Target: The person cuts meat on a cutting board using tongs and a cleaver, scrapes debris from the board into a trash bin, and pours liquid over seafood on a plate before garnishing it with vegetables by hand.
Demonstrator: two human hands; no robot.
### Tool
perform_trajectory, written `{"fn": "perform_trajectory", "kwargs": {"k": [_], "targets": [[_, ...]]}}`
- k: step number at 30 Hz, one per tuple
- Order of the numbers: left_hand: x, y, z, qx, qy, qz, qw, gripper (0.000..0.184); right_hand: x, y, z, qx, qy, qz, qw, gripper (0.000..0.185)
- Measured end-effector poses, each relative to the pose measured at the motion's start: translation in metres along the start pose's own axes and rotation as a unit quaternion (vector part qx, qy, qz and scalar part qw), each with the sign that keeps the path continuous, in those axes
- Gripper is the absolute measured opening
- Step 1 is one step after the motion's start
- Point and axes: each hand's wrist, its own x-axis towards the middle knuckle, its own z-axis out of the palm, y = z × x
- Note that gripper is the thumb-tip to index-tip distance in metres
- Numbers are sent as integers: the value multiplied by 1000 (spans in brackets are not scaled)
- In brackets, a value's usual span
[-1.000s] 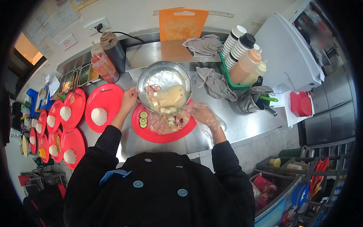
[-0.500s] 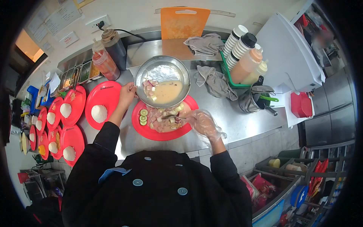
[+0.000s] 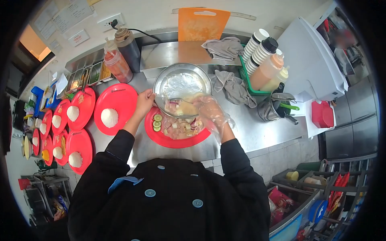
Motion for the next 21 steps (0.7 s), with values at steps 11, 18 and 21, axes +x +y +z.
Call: {"fn": "perform_trajectory", "kwargs": {"k": [11,18,21], "targets": [[0,-6,0,47,47,38,997,18,-57,16,-19,32,-52,36,997,18],[5,0,-11,39,64,36,997,20,-81,19,-20,-13,-52,12,998,17],[11,-3,-14,21,69,31,997,20,-79,23,3,-179,9,-67,982,16]]}}
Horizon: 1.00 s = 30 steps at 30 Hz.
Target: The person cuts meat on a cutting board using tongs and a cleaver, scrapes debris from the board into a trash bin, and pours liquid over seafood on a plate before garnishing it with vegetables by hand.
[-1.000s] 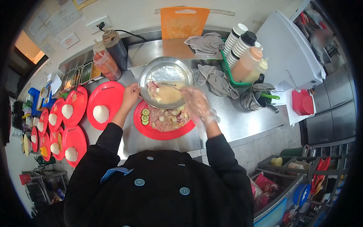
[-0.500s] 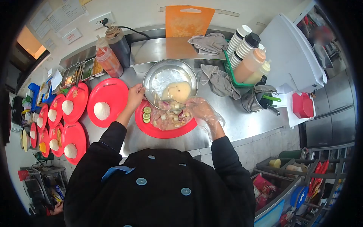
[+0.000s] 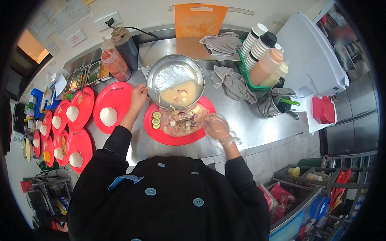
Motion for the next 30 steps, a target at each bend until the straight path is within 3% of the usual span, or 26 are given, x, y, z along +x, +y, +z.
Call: {"fn": "perform_trajectory", "kwargs": {"k": [6,8,13,15,16,17,19,21,23,30], "targets": [[8,4,-9,-37,-3,5,999,20,1,-22,-6,98,-9,28,995,14],[7,4,-8,-37,-8,8,999,21,1,-13,10,-3,89,-19,996,14],[-4,6,-3,-17,-3,26,1000,22,-5,-24,-6,-22,68,-57,996,14],[-9,4,-2,-12,-4,28,1000,22,-1,-36,-29,128,59,-52,989,18],[-12,2,-1,-7,-6,31,999,22,3,-45,-38,139,33,41,989,20],[-15,3,0,-6,-9,30,999,22,9,-40,-37,140,34,44,989,20],[-21,5,3,-27,-28,19,999,22,21,-14,-22,144,130,9,981,18],[-26,7,7,-32,-25,17,999,21,25,7,-4,225,114,51,966,18],[-27,9,9,-36,-19,14,999,21,21,10,-1,301,32,102,948,18],[-26,3,9,-14,-4,38,999,21,-1,14,-9,325,-8,58,944,18]]}}
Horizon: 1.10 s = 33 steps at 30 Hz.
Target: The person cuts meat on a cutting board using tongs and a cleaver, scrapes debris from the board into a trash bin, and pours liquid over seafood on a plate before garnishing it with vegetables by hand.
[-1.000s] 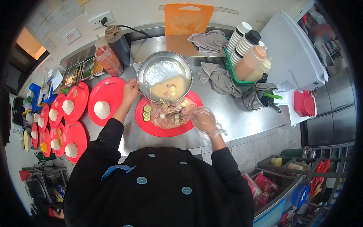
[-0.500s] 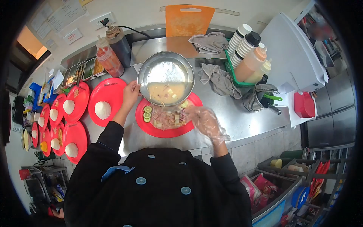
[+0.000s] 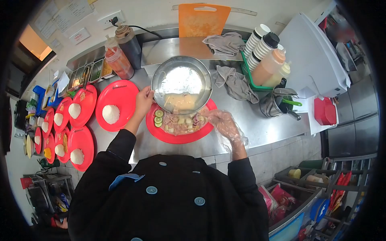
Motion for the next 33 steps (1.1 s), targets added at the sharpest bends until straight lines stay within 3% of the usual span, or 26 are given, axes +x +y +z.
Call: {"fn": "perform_trajectory", "kwargs": {"k": [3,5,9,12,15,17,18,21,23,28,30,33], "targets": [[-1,7,2,-10,-3,-9,1000,21,16,-16,8,22,73,-20,997,18],[0,9,3,-19,-2,-13,1000,20,26,-20,14,38,112,33,992,18],[-2,13,5,-24,6,-20,999,20,25,-15,21,-44,49,56,996,17],[1,-1,3,-1,5,-28,1000,21,14,-5,24,67,11,37,997,17],[-1,-4,4,28,7,-24,999,21,2,-4,13,30,-9,-2,999,17],[-3,1,4,29,14,-21,999,20,-8,-26,3,-96,-37,76,992,18],[-2,2,4,33,10,-28,999,21,-10,-24,3,-96,-37,77,992,18],[5,5,1,18,11,-40,999,21,-13,-17,8,-156,-23,20,987,16],[7,7,1,1,12,-48,999,22,-13,-14,24,-328,27,-43,943,16],[21,6,-8,6,23,-38,999,22,-16,-27,15,-261,47,-95,960,16],[20,7,-10,11,23,-38,999,22,-25,-46,6,-182,7,5,983,16],[13,5,-9,-8,28,-43,999,19,-25,-17,16,-249,34,-56,966,15]]}}
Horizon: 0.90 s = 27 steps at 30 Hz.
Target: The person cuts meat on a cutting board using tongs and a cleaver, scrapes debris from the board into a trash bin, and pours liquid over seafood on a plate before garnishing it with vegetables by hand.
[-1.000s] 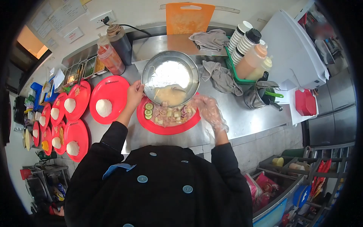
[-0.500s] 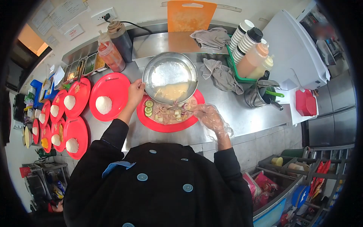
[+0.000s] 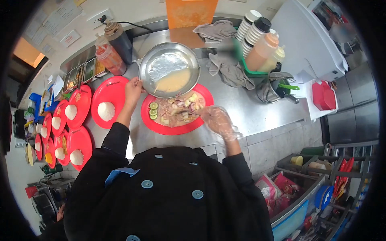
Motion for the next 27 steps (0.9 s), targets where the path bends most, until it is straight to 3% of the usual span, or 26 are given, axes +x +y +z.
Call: {"fn": "perform_trajectory", "kwargs": {"k": [2,4,6,7,9,13,23,25,27], "targets": [[-3,-3,-7,56,-22,52,997,16,-3,1,13,-83,35,56,994,17],[-8,-10,-7,-10,-37,56,998,16,-4,18,13,-130,-28,53,990,20],[-10,-7,-3,-56,-31,34,997,19,-9,25,12,-126,44,-25,991,17],[-3,-25,-8,-12,-32,35,999,21,-11,12,10,-121,49,50,990,17],[-2,-26,-8,-8,-15,31,999,17,-7,6,12,-110,54,90,988,17],[0,-34,-13,-30,-34,-7,999,13,-12,1,12,-56,122,56,989,17],[-2,-21,-12,-54,-21,-25,998,13,-3,-6,26,-118,129,107,979,15],[-1,-20,-13,-47,-40,-15,998,11,-3,-8,30,-112,131,45,984,13],[-4,-9,-10,-45,-36,-24,998,11,-1,-10,32,-127,124,86,980,13]]}}
